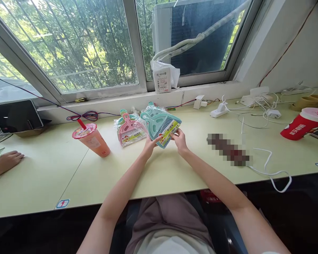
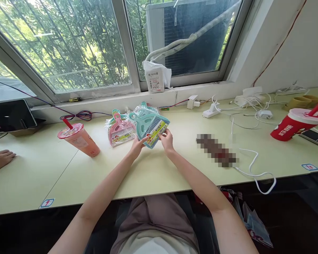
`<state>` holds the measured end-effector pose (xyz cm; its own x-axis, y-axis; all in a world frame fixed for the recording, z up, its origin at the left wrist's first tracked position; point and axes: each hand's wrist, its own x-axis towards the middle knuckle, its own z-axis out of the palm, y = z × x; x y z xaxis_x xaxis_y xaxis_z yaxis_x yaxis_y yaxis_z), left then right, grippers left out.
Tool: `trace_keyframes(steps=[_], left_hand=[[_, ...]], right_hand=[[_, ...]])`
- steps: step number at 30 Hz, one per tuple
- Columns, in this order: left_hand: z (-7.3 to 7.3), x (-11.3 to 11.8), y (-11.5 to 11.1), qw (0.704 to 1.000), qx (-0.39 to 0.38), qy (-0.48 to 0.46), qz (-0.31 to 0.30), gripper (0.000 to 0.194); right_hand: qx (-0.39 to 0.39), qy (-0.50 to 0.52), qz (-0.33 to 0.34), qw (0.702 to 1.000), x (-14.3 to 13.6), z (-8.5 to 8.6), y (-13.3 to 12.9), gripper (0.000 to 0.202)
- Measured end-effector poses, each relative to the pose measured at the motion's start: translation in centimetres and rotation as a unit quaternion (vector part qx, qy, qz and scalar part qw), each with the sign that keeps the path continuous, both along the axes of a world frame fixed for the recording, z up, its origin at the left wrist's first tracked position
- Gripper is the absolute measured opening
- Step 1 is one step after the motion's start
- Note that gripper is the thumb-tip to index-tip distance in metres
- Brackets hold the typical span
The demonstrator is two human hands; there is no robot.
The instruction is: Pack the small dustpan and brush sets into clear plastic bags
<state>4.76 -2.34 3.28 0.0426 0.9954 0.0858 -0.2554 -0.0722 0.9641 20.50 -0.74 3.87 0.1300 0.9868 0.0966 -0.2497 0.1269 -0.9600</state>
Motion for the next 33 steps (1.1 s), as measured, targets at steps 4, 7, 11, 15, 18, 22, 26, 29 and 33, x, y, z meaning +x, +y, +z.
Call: trace_keyframes(steps=[4, 7, 11, 15, 18, 22, 26, 29, 33], left_hand=[[-0.3, 0.0, 0.0, 1.000, 0.004, 0.016, 0.011, 0.080], [-0.4, -0.2, 0.0, 1.000, -0.001, 0.008, -0.001, 0.078], [-0.4, -0.4, 0.0, 0.999, 0.001, 0.012, -0.040, 0.080], [-0.7, -0.4, -0.2, 0.998, -0.010, 0.002, -0.064, 0.083], [-0.9, -0.2, -0.4, 0.995, -0.031, 0.018, -0.089, 0.080], [-0.9, 0.2, -1.0, 0.988, -0.049, 0.047, -0.139, 0.079], [-0.5, 1.2, -1.4, 0.983, -0.038, -0.028, -0.178, 0.073], [-0.1, 1.8, -1.5, 0.984, -0.034, -0.096, -0.147, 0.069], [-0.1, 2.1, -1.4, 0.995, -0.040, -0.075, -0.056, 0.070]], right_hand=[[0.001, 0.023, 0.003, 1.000, 0.0, 0.3, -0.1, 0.036], [0.009, 0.083, 0.034, 0.996, 0.1, 0.7, -0.2, 0.038], [0.002, 0.146, 0.084, 0.986, 0.6, 1.2, 0.2, 0.034], [-0.001, 0.162, 0.087, 0.983, 0.8, 0.9, 0.7, 0.035], [-0.008, 0.158, 0.084, 0.984, 0.9, 0.5, 1.1, 0.035], [-0.033, 0.148, 0.057, 0.987, 1.3, 0.4, 1.5, 0.034], [-0.043, 0.171, 0.032, 0.984, 1.6, 0.6, 1.6, 0.032], [-0.038, 0.191, 0.023, 0.981, 1.3, 0.5, 1.4, 0.032], [-0.049, 0.205, 0.010, 0.977, 0.4, -0.4, 1.1, 0.030]])
